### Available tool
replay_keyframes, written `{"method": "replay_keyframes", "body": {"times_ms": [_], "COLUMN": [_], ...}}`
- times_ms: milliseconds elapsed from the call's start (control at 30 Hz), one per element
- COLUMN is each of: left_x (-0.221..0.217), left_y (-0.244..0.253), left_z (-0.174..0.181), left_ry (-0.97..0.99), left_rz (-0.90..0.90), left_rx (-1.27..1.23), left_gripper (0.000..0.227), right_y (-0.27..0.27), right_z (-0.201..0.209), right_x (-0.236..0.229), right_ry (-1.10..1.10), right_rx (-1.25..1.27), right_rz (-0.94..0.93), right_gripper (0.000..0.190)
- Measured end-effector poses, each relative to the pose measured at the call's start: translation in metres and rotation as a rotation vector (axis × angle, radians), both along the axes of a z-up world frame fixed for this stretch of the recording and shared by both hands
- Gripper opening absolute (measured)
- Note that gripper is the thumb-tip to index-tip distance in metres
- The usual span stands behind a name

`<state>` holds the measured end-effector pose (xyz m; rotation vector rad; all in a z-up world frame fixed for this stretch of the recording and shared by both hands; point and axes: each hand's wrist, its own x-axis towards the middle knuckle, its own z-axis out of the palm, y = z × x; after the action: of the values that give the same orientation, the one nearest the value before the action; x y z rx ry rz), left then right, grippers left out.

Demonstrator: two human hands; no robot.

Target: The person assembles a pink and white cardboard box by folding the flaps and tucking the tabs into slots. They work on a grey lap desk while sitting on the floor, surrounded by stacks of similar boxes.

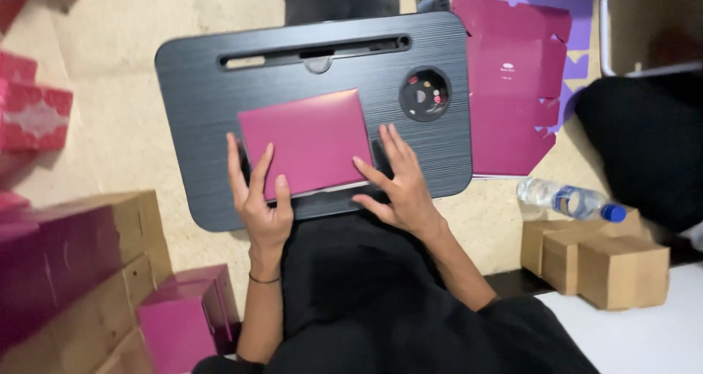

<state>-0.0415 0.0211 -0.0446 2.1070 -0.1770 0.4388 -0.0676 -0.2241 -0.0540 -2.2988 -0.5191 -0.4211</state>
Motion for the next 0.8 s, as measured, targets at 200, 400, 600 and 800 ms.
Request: {"method": "replay_keyframes", "body": {"times_ms": [200,400,600,800], "left_x": [-0.001,0.001,0.010,0.007], "left_y": [0.005,0.010,0.012,0.006], "left_z": [0.000,-0.004,-0.002,0.006], "left_ry": [0.018,-0.023,-0.028,-0.012], "left_rz": [-0.041,-0.031,-0.016,-0.010], "left_rx": [0.095,0.128,0.116,0.154], "left_gripper": [0.042,0.040,0.039,0.041], "right_y": [-0.004,-0.009,0.006,0.007], "right_z": [0.001,0.020,-0.003,0.015], "right_x": [-0.009,-0.008,-0.018,-0.005], "right_ry": [-0.118,-0.102,-0.347,-0.061], "right_rx": [0.226,0.108,0.444,0.128], "right_rz": [0.005,-0.010,0.056,-0.079], "right_gripper": [0.085,0.054,0.098,0.068]}}
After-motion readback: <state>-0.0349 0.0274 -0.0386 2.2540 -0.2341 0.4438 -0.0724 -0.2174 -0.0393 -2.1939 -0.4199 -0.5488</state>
